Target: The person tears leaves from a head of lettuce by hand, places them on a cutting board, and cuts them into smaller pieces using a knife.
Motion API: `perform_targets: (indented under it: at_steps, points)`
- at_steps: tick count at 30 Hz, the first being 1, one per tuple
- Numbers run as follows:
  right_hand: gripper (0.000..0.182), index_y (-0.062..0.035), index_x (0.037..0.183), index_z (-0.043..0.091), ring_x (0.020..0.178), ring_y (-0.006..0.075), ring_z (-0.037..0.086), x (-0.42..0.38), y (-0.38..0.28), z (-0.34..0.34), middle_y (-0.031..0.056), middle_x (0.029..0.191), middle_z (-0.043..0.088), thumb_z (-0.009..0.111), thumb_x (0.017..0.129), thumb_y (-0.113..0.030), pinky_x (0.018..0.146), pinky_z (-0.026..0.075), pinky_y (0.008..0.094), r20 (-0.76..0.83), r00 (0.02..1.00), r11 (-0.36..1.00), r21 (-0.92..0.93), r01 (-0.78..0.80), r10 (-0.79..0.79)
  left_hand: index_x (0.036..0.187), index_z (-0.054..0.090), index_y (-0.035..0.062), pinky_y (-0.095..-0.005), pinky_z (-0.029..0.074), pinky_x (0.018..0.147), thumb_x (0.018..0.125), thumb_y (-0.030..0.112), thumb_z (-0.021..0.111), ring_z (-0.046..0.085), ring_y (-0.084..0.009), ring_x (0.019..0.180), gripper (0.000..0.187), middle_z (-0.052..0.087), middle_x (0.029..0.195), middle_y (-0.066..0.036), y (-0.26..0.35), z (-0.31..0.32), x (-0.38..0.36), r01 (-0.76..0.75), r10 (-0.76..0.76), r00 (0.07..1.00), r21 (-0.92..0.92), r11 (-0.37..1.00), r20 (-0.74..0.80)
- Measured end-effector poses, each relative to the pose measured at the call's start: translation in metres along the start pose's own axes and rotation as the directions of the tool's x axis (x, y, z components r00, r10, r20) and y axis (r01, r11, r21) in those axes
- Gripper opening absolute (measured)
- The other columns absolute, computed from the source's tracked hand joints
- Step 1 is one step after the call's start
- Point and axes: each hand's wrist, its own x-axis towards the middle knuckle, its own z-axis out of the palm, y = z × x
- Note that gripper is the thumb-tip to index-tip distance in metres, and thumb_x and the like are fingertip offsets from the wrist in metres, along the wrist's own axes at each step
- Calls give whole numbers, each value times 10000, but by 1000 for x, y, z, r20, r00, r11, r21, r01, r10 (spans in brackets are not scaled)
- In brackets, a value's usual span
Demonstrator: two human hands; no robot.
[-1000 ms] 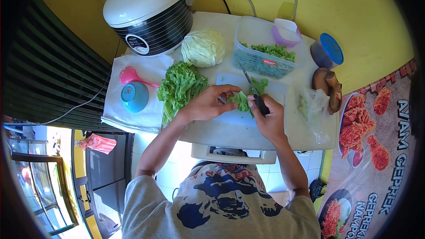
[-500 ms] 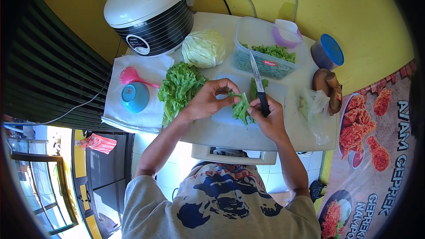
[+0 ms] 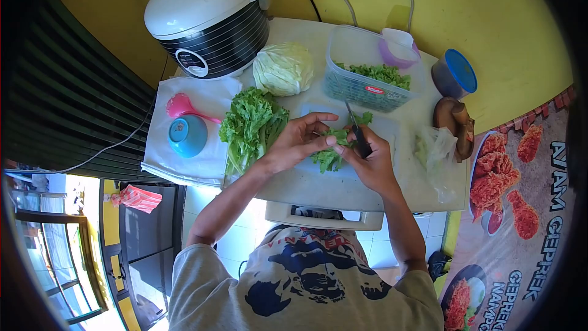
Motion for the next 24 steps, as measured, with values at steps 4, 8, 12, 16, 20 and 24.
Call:
perform_targets:
  at_steps: [4, 8, 12, 16, 20, 24]
  points:
    - [140, -27, 1007, 686, 646, 20, 429, 1, 3, 6, -63, 728, 530, 783, 910, -56, 578, 345, 225, -105, 994, 995, 99, -18, 29, 1190, 605, 18, -304, 511, 967, 962, 162, 792, 654, -107, 1032, 329, 716, 1146, -87, -19, 5, 2, -126, 128, 991, 59, 990, -27]
    - [122, -29, 984, 686, 622, 18, 432, 0, -8, 6, -56, 713, 542, 781, 915, -59, 551, 335, 235, -98, 994, 999, 20, 43, -40, 1056, 591, 43, -296, 535, 869, 975, 58, 747, 639, -87, 996, 177, 700, 1169, -73, -18, -6, 5, -97, 99, 995, -100, 990, 9]
    - [149, -19, 967, 672, 595, 41, 476, 6, -5, 12, -25, 659, 566, 792, 913, -89, 537, 374, 264, -164, 983, 997, -23, 75, -78, 1054, 593, 38, -283, 542, 760, 970, 75, 752, 661, -89, 874, 184, 704, 1092, -68, -2, 1, 4, -75, 90, 988, 121, 990, -129]
    - [157, -8, 942, 634, 509, 183, 568, 16, 9, 26, 91, 599, 581, 765, 917, -92, 517, 431, 346, -184, 983, 957, -287, -38, -16, 1093, 617, 30, -382, 574, 736, 923, 89, 769, 717, -272, 756, 236, 700, 965, -122, 2, 4, 12, 71, 138, 952, 634, 770, -274]
    - [132, -3, 939, 611, 570, 390, 643, 21, 15, 36, 197, 632, 609, 725, 919, -66, 556, 490, 446, -155, 988, 908, -417, -43, -24, 1100, 671, 43, -461, 567, 787, 877, 84, 766, 685, -378, 847, 246, 683, 1022, -165, -14, 11, 11, 15, 434, 848, 832, 555, -305]
    - [122, 5, 980, 615, 620, 424, 664, 21, 6, 34, 204, 668, 638, 704, 940, -67, 585, 512, 471, -131, 991, 887, -457, -69, 9, 1023, 717, 33, -466, 548, 851, 854, 71, 764, 650, -362, 946, 179, 668, 1041, -146, -27, 10, 4, -169, 548, 831, 895, 412, -96]
